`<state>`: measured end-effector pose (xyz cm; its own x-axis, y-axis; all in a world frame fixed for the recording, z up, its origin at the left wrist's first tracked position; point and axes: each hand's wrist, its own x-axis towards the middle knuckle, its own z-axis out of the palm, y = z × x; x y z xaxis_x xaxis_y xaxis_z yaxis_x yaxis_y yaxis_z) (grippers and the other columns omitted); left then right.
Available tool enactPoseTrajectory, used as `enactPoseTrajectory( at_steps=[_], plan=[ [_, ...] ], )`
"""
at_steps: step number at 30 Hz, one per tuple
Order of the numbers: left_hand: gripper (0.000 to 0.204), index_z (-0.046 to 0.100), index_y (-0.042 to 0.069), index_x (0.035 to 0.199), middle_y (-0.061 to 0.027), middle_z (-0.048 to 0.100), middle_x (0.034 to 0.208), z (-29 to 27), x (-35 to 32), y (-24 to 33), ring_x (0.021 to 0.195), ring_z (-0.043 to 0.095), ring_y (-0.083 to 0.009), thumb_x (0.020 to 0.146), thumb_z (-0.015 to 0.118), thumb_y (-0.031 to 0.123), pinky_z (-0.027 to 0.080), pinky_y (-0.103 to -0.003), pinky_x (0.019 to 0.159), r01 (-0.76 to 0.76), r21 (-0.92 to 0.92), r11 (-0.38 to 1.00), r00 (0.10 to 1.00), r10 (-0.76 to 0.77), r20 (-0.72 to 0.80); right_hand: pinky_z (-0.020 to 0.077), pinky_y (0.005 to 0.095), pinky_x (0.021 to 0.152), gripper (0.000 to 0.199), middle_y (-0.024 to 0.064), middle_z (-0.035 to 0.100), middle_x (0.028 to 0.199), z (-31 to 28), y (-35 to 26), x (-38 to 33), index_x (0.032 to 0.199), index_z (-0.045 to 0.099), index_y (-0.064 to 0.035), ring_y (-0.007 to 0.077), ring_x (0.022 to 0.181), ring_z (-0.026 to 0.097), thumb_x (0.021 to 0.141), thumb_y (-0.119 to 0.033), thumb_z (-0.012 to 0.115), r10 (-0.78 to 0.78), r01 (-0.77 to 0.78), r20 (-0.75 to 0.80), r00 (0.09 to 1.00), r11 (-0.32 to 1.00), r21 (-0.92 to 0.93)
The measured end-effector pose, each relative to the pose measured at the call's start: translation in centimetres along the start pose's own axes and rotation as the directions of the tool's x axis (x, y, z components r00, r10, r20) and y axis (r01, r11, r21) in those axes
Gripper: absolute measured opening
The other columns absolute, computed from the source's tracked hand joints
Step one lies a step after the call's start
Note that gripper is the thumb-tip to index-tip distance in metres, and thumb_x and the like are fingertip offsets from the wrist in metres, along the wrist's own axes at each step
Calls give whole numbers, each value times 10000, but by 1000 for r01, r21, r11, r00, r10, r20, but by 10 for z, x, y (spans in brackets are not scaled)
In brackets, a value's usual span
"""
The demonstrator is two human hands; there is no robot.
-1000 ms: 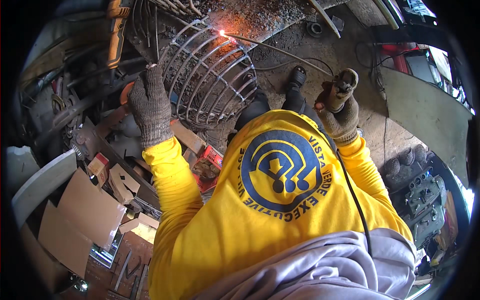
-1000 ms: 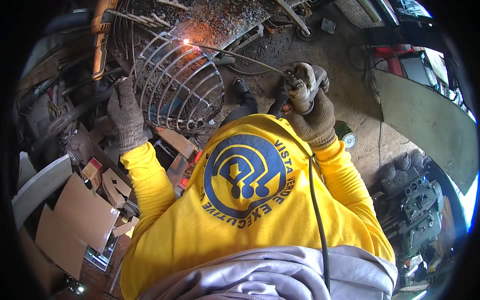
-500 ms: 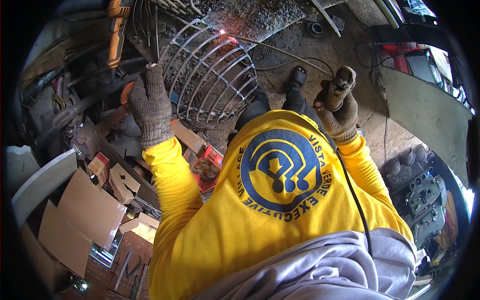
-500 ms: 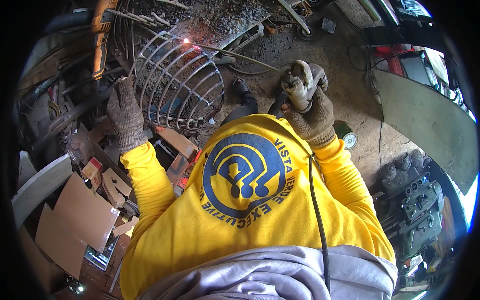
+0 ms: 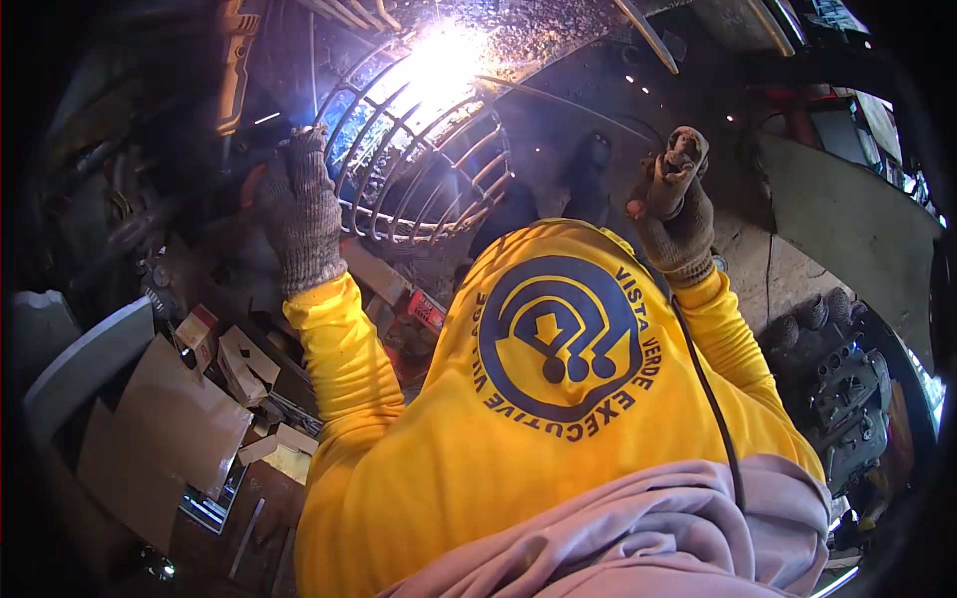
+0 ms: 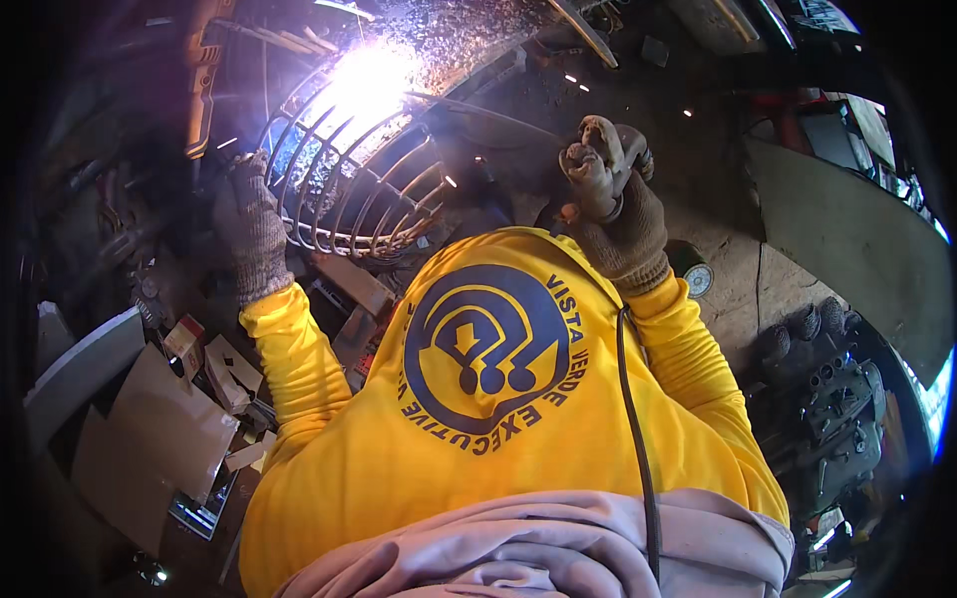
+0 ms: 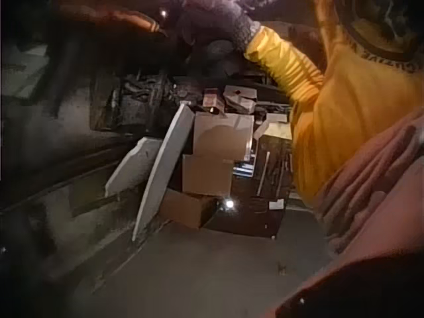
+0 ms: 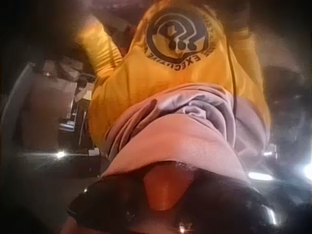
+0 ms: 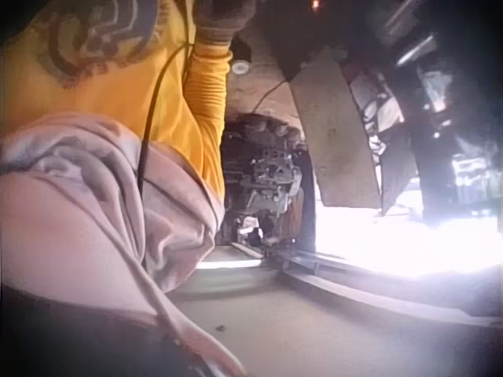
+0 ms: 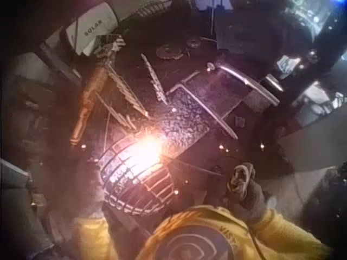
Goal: The person welds a curved metal cage by applying a welding tool to various joints while holding the structure with a gloved hand.
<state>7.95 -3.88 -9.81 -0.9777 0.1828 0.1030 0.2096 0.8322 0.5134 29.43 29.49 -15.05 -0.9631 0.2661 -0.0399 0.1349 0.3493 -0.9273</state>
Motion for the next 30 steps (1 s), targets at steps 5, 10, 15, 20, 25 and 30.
enactPoseTrajectory(
  at_steps=[5, 10, 15, 20, 25, 30],
  plan=[
    [249, 625, 9, 986, -149, 615, 782, 0, 0, -18, 724, 615, -299, 936, 532, 234, 469, -378, 679, -408, 359, 840, 894, 447, -28, 481, 284, 782, 462, 64, 603, 964, -1, 5, -6, 1205, 477, 14, 150, 889, 590, 799, -85, 674, 69, -74, 29, 997, 959, 275],
    [328, 646, -16, 907, -165, 623, 709, 5, 2, -8, 664, 604, -300, 947, 549, 295, 456, -378, 644, -302, 131, 944, 941, 318, -116, 500, 318, 824, 547, 142, 652, 1036, 4, 13, -9, 1201, 531, 42, 234, 921, 656, 726, -161, 711, 131, -109, -103, 986, 973, 203],
    [314, 653, -14, 908, -175, 660, 786, 4, 0, -5, 717, 631, -307, 938, 562, 285, 468, -385, 661, 11, -140, 990, 997, -21, -70, 473, 276, 768, 549, 57, 616, 895, -3, 21, -11, 1234, 440, 36, 147, 817, 602, 792, -132, 718, 79, -84, 36, 996, 982, 167],
    [302, 655, -8, 890, -175, 660, 797, 4, -2, -11, 741, 627, -351, 948, 540, 266, 468, -393, 687, -195, 98, 976, 975, 203, -86, 467, 266, 765, 574, 54, 621, 875, 1, 15, -10, 1234, 452, 53, 135, 803, 598, 790, -174, 738, 117, -119, 20, 993, 973, 200],
    [304, 656, -5, 886, -178, 655, 786, 6, -4, -8, 740, 617, -347, 950, 535, 267, 459, -394, 690, -136, 71, 988, 985, 143, -98, 476, 271, 780, 543, 62, 645, 890, 4, 8, -6, 1192, 512, 45, 138, 816, 618, 748, -147, 756, 159, -150, -14, 987, 955, 257],
    [319, 657, -9, 872, -185, 650, 773, 5, -5, 1, 730, 606, -349, 946, 540, 278, 447, -394, 682, 14, -33, 999, 998, -16, -59, 486, 282, 782, 460, 79, 672, 887, 3, 5, -3, 1113, 587, 30, 148, 818, 638, 714, -113, 765, 143, -128, -51, 988, 967, 221]
  ],
)
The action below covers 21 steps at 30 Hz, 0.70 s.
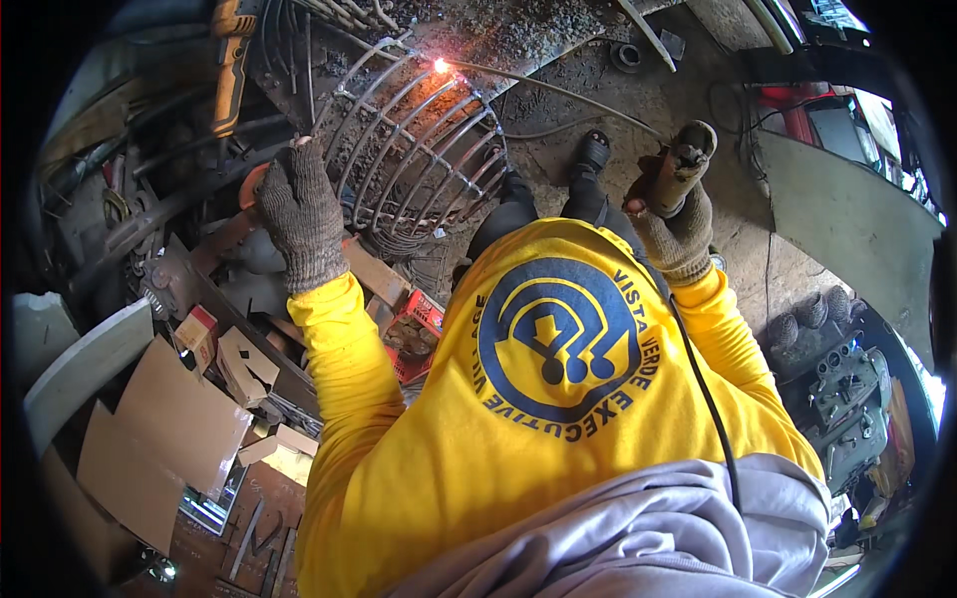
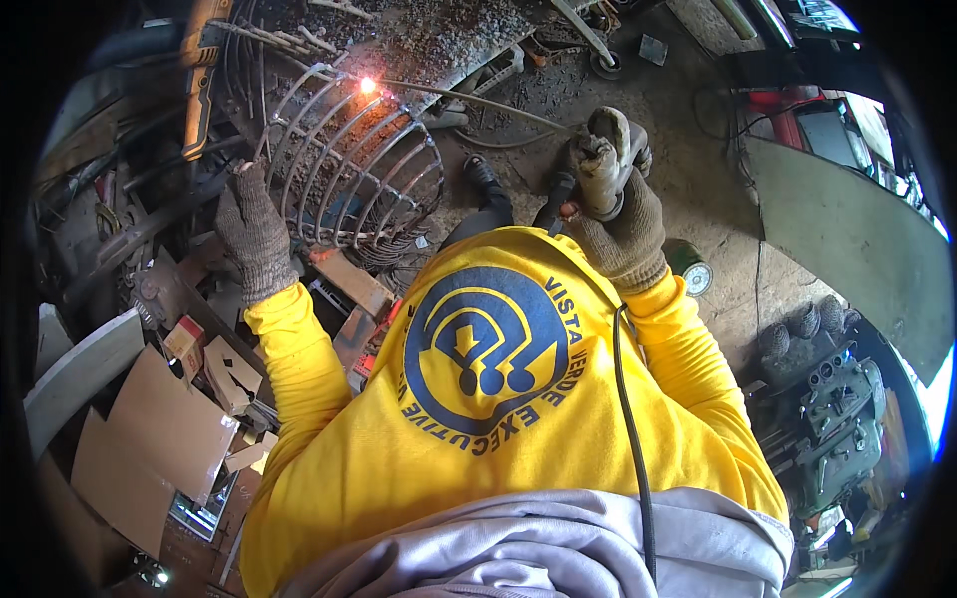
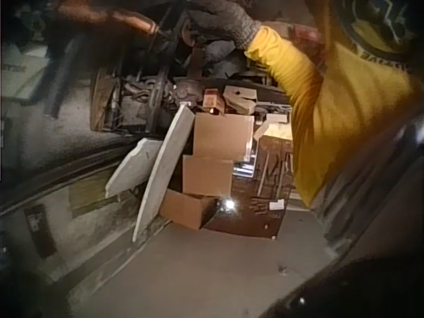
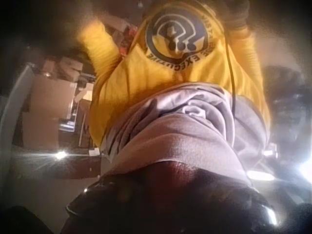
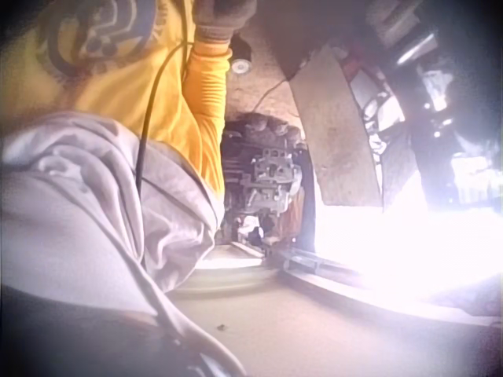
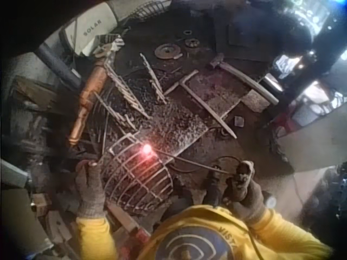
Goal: The person welds a curved metal cage by applying a welding tool to various joints while holding the structure with a gloved hand.
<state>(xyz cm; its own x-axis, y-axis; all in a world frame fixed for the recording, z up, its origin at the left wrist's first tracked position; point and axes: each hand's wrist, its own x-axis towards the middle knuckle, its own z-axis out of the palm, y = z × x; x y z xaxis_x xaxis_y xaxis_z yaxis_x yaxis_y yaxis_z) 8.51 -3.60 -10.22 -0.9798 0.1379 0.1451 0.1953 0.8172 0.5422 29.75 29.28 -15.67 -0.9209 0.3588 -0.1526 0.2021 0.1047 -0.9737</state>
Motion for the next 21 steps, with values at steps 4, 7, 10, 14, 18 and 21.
enactPoseTrajectory(
  at_steps=[4, 7, 10, 14, 18, 21],
  plan=[
    [323, 657, -6, 902, -179, 655, 807, -1, 0, -1, 754, 613, -343, 947, 529, 286, 451, -396, 692, 5, 34, 999, 1000, -5, 18, 487, 288, 762, 430, 85, 671, 874, 2, -4, 2, 1084, 592, 28, 155, 794, 634, 719, -122, 764, -2, 2, -12, 1000, 1000, -5],
    [287, 646, -12, 966, -161, 659, 895, 3, -5, -17, 833, 627, -317, 940, 541, 253, 474, -377, 729, -139, 99, 985, 990, 139, 7, 490, 286, 726, 398, 80, 667, 837, 3, -4, 4, 1065, 585, 23, 163, 750, 634, 730, -116, 749, -20, 20, 6, 1000, 1000, 23],
    [210, 613, -24, 1037, -141, 640, 974, -3, -6, -28, 913, 626, -266, 926, 546, 141, 497, -334, 785, -533, 731, 425, 767, 608, 206, 491, 277, 689, 381, 76, 661, 804, 3, -5, 5, 1062, 571, 23, 160, 706, 631, 742, -107, 732, -16, 14, 33, 999, 997, 70],
    [192, 615, 51, 1056, -100, 659, 978, 4, -5, -39, 881, 650, -234, 928, 572, 187, 507, -323, 727, -307, 234, 922, 951, 305, 45, 492, 261, 643, 385, 64, 648, 771, 2, -6, 6, 1095, 544, 28, 133, 657, 615, 771, -102, 707, -34, 26, 53, 998, 991, 134],
    [267, 665, 36, 978, -114, 682, 922, 3, 0, -26, 842, 656, -243, 942, 560, 279, 493, -334, 721, -65, 57, 996, 997, 62, 55, 487, 260, 640, 371, 62, 644, 766, 0, -9, 9, 1091, 549, 25, 132, 650, 608, 782, -103, 708, -96, 91, 66, 993, 993, 76],
    [188, 616, 49, 1026, -127, 625, 949, 1, -5, -33, 873, 627, -288, 870, 608, 153, 501, -385, 784, -507, 528, 681, 827, 558, 74, 459, 247, 671, 540, 43, 597, 814, 0, -5, 8, 1203, 461, 51, 108, 713, 562, 831, -234, 730, -56, 49, 94, 994, 997, 65]
  ],
)
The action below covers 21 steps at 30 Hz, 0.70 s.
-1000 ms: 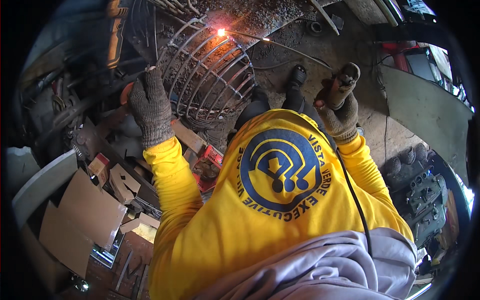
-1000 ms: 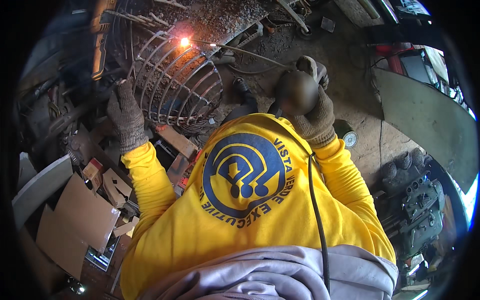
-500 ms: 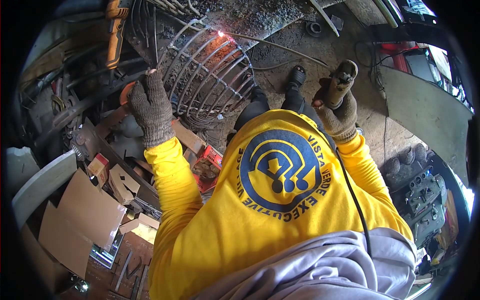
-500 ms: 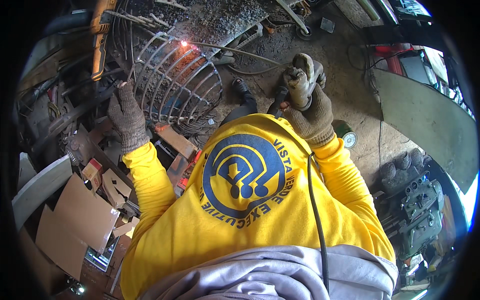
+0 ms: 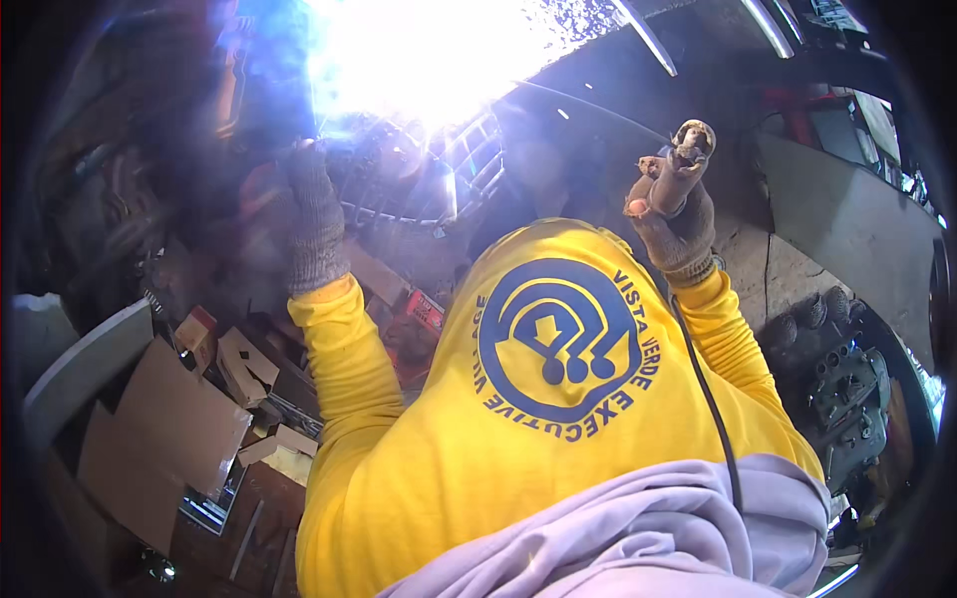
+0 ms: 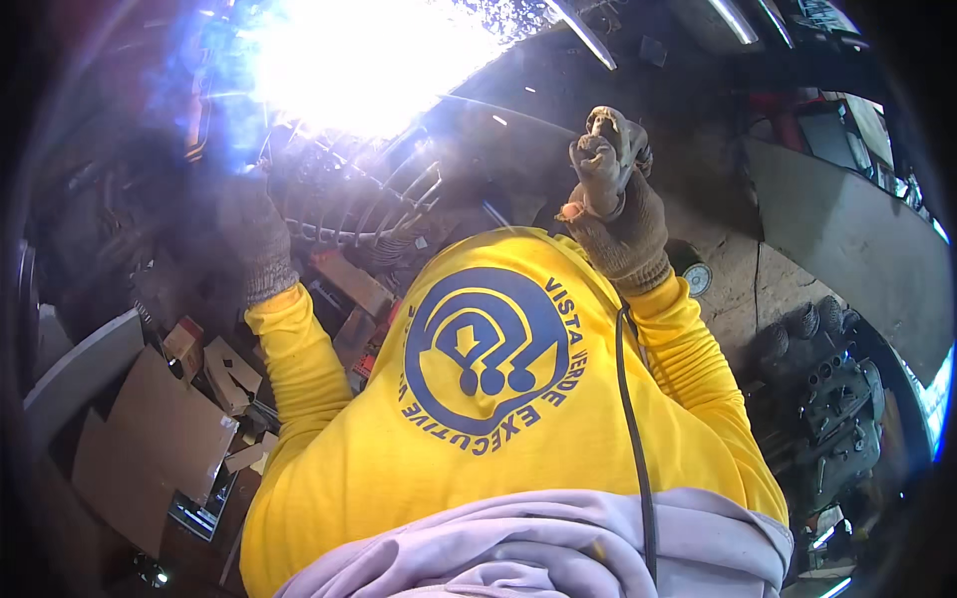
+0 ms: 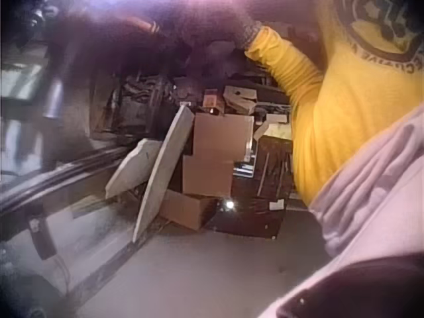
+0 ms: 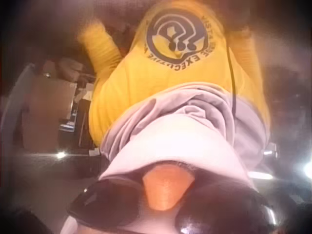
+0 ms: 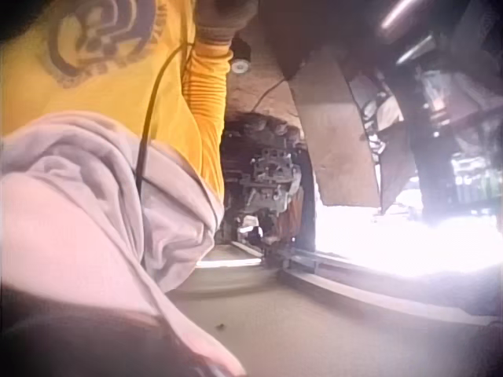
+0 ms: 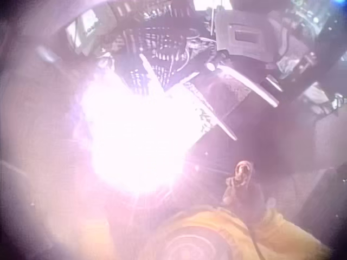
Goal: The person welds a curved metal cage by applying a welding tool to various joints while holding the structure with a gloved hand.
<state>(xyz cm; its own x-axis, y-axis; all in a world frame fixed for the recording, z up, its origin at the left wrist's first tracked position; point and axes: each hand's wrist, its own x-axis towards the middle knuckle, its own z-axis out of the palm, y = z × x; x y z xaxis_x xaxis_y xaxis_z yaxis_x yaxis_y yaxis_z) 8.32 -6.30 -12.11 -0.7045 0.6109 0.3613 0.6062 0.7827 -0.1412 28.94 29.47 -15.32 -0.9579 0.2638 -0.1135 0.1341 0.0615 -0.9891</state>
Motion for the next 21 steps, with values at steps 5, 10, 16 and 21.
enactPoseTrajectory(
  at_steps=[5, 10, 16, 21],
  plan=[
    [302, 576, 73, 1143, -151, 606, 928, 10, -1, -1, 807, 611, -306, 870, 654, 174, 489, -411, 715, 410, -421, 810, 909, -398, 119, 489, 287, 747, 533, 96, 609, 948, -17, 13, -9, 1259, 431, 29, 163, 842, 607, 820, -147, 678, -11, 12, 12, 1000, 998, -59],
    [249, 647, 13, 921, -147, 611, 804, 1, 5, 4, 739, 596, -286, 873, 663, 256, 460, -381, 660, -139, 156, 978, 961, 171, -218, 481, 284, 738, 633, 92, 613, 942, -11, 7, -5, 1308, 376, 33, 168, 812, 602, 817, -201, 702, -5, 5, 1, 1000, 1000, 11],
    [315, 644, 17, 826, -138, 617, 713, -10, 12, 14, 682, 581, -322, 895, 627, 323, 443, -392, 647, 277, -333, 901, 940, -326, -99, 489, 262, 732, 494, 72, 667, 861, -6, -6, -5, 1178, 548, 29, 146, 762, 634, 757, -138, 743, 35, -34, -67, 997, 999, 13],
    [378, 627, 20, 805, -159, 604, 700, -22, 19, 21, 675, 573, -347, 911, 586, 380, 417, -408, 621, 439, -358, 824, 893, -443, 75, 481, 255, 713, 491, 61, 657, 835, -4, -8, -5, 1194, 545, 28, 129, 737, 618, 764, -117, 732, 26, -23, -53, 998, 999, 48]
  ],
)
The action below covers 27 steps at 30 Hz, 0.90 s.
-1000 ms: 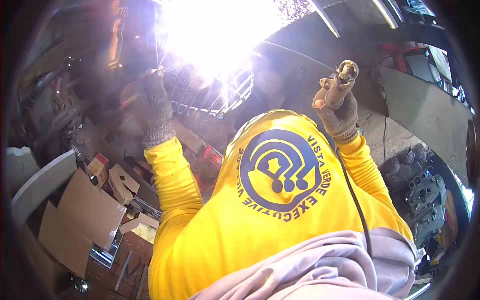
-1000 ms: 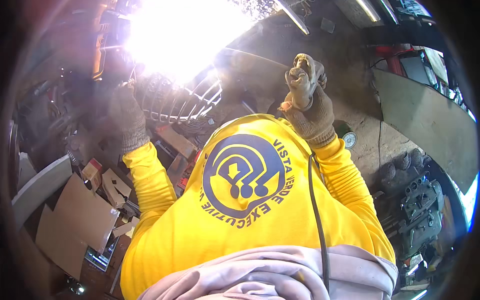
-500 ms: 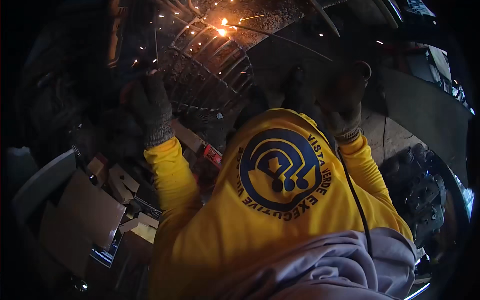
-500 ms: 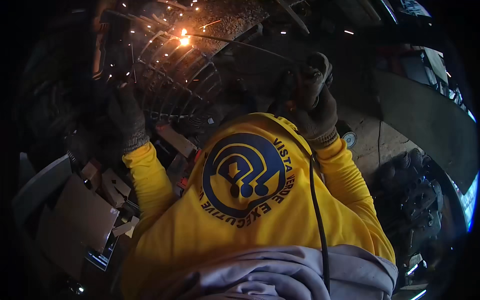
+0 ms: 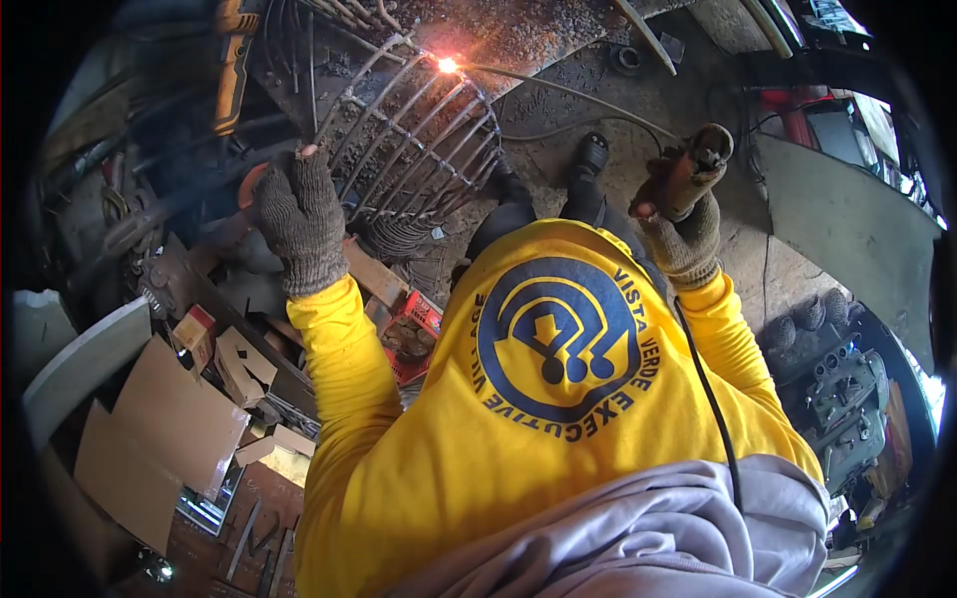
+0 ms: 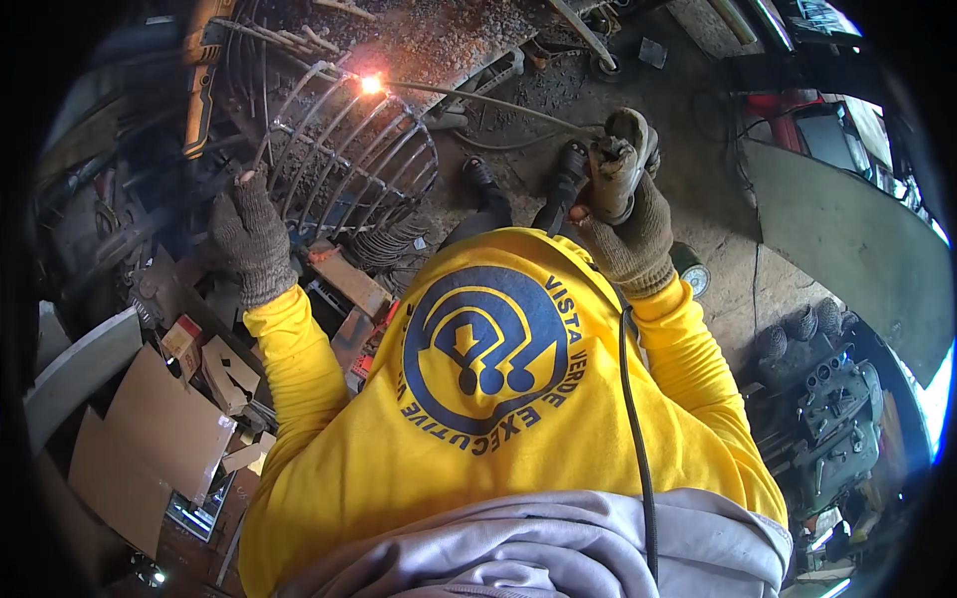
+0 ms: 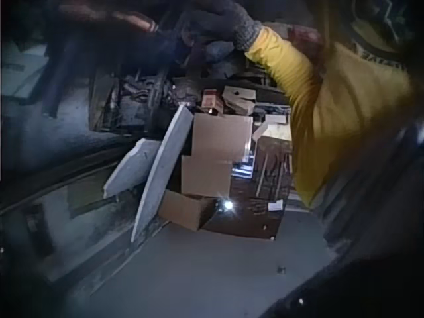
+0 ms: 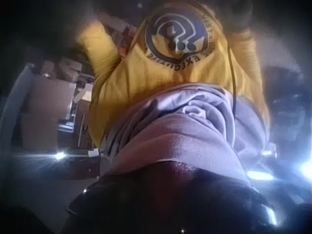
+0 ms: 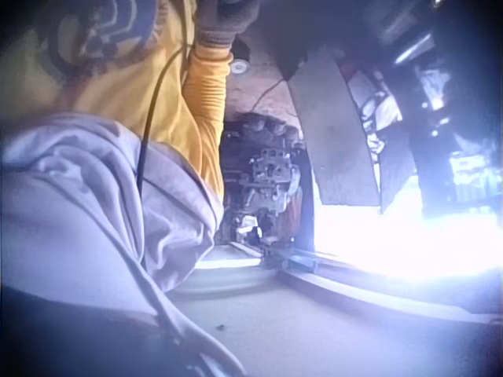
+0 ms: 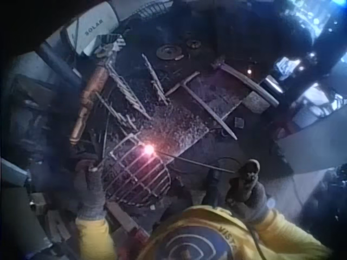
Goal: The person welds a curved metal cage by applying a welding tool to various joints while holding the structure with a gloved hand.
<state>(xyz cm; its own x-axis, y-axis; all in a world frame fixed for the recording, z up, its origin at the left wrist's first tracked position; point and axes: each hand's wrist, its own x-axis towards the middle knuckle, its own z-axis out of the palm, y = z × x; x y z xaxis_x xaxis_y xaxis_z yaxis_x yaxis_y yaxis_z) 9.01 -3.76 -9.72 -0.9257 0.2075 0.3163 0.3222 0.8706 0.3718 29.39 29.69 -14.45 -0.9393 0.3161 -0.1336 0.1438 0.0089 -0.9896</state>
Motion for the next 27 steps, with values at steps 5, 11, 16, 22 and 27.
enactPoseTrajectory(
  at_steps=[5, 11, 16, 22, 27],
  plan=[
    [348, 624, 26, 801, -149, 603, 696, -1, 2, 0, 677, 577, -340, 914, 577, 351, 424, -408, 621, -61, 32, 998, 998, 60, 24, 478, 260, 714, 484, 57, 649, 819, 0, -1, 1, 1175, 546, 27, 132, 725, 609, 761, -137, 735, 9, -9, -6, 1000, 999, -46],
    [286, 654, 41, 856, -113, 636, 743, -4, 1, -5, 736, 616, -299, 901, 597, 317, 465, -386, 665, -20, 10, 1000, 999, 19, 47, 489, 283, 724, 450, 62, 657, 796, -2, -7, 5, 1145, 552, 26, 161, 731, 626, 763, -147, 714, -9, 11, 13, 1000, 991, -130],
    [287, 668, 47, 871, -127, 653, 785, 2, 0, -8, 762, 616, -315, 886, 625, 330, 465, -402, 704, -86, -3, 996, 996, 86, -15, 467, 259, 738, 593, 63, 629, 852, -9, 6, 2, 1238, 459, 53, 140, 770, 602, 801, -236, 738, -24, 33, 56, 998, 985, -168],
    [304, 652, 55, 811, -112, 649, 779, 0, 0, -8, 750, 614, -304, 903, 594, 339, 447, -409, 666, -71, 60, 996, 997, 69, 46, 488, 296, 778, 503, 90, 671, 882, -6, -2, 4, 1161, 564, 23, 191, 785, 646, 743, -178, 757, 26, -27, -10, 1000, 988, -151],
    [233, 634, 44, 864, -91, 639, 789, 3, 0, -10, 737, 617, -242, 920, 574, 262, 477, -327, 673, -197, 101, 975, 980, 199, -2, 503, 265, 737, 449, 93, 656, 883, -1, 6, 4, 1142, 547, 50, 154, 767, 642, 749, -73, 727, -15, 16, -30, 999, 999, 45]
  ],
)
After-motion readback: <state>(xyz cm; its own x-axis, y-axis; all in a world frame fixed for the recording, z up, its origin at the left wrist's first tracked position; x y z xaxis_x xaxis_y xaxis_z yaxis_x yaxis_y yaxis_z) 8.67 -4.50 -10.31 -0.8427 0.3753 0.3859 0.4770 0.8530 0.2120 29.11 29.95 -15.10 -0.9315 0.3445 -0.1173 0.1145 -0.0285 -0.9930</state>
